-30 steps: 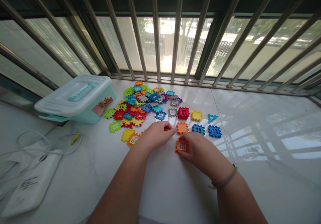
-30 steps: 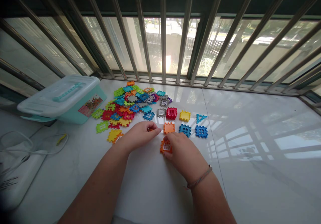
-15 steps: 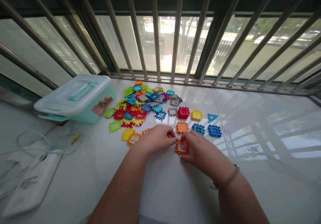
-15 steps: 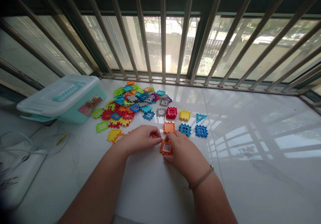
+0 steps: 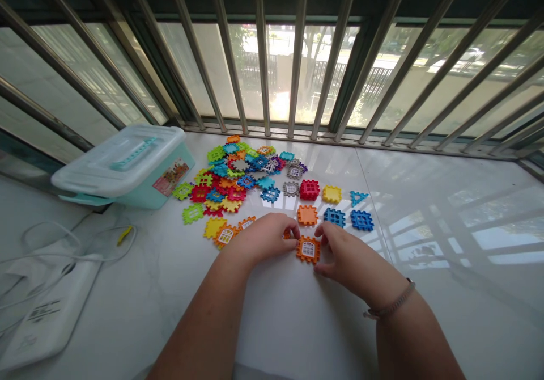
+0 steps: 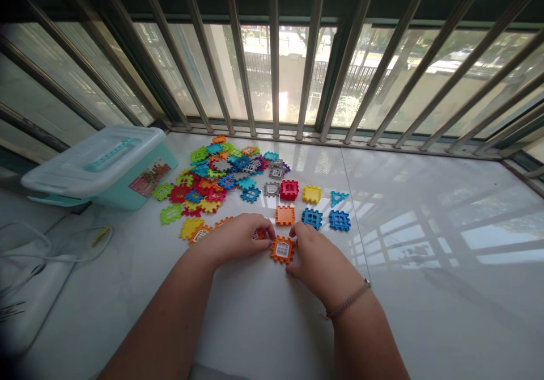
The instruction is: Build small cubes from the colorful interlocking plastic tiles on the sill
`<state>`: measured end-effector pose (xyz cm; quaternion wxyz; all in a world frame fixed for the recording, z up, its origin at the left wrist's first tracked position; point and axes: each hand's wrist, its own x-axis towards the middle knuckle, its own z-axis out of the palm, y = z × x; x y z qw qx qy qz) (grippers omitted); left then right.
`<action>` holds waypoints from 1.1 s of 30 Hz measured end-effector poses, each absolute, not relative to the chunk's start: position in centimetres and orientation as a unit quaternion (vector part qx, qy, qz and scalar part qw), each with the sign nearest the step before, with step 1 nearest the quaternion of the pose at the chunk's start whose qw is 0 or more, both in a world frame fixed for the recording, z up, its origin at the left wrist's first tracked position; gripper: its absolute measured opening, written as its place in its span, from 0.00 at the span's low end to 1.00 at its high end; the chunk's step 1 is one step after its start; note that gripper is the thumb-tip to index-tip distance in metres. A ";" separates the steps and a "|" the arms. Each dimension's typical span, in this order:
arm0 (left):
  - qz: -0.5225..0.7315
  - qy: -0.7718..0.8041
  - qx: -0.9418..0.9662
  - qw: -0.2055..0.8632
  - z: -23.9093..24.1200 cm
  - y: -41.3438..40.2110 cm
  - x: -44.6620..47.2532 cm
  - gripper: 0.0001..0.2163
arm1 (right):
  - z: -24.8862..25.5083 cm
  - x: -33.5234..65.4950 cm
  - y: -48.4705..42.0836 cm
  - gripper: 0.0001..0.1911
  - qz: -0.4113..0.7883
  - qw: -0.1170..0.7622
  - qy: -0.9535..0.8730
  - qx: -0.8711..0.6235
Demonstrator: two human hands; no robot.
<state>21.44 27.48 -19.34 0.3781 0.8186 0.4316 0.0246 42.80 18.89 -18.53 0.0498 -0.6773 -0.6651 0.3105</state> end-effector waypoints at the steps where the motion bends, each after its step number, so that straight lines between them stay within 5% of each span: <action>1: 0.023 0.431 0.820 0.377 -19.3 27.5 21.5 0.08 | -18.6 42.8 18.9 0.28 0.318 0.047 -0.659 -0.680; 33: 0.039 0.428 0.824 0.370 -19.9 27.4 21.7 0.06 | -18.9 43.1 18.9 0.22 0.293 -0.079 -0.624 -0.720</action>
